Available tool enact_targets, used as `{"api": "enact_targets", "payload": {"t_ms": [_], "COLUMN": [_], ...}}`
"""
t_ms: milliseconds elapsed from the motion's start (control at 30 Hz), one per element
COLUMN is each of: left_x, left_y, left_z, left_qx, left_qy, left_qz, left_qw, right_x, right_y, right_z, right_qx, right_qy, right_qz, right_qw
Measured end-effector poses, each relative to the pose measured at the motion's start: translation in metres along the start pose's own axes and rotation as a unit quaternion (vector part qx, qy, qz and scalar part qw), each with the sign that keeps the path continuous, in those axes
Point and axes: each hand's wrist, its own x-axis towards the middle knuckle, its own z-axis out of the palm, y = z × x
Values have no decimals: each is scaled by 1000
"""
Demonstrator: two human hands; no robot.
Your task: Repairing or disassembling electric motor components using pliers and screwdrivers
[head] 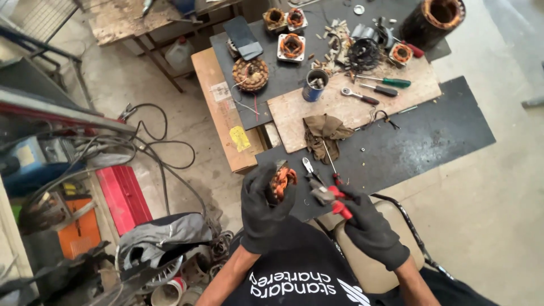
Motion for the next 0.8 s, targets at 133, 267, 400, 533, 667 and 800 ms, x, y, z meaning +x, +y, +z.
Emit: {"api": "enact_targets", "payload": {"t_ms": [133, 267, 400, 533, 667, 800], "left_x": [-14, 8, 25, 32, 25, 25], "left_y": [-7, 21, 16, 10, -4, 7], "left_z": [-1, -11, -16, -8, 1, -5], "left_qx": [6, -144, -268, -354, -377, -356], "left_qy": [9, -22, -108, -114, -105, -119], "left_qz": [28, -172, -421, -611, -652, -523], "left_qw": [1000, 974, 860, 699, 650, 766], "right_x": [12, 14, 13, 6, 6, 13], "right_y": [-39, -31, -24, -17, -27, -64], "right_z": [-5, -18, -42, -50, -54, -61], "right_qx": [18, 97, 244, 178, 246, 238], "right_qy": [-3, -83, -242, -285, -306, -256], "right_qz": [-4, -31, -36, 189, 229, 312], "right_qw": [1000, 991, 938, 923, 891, 883]}}
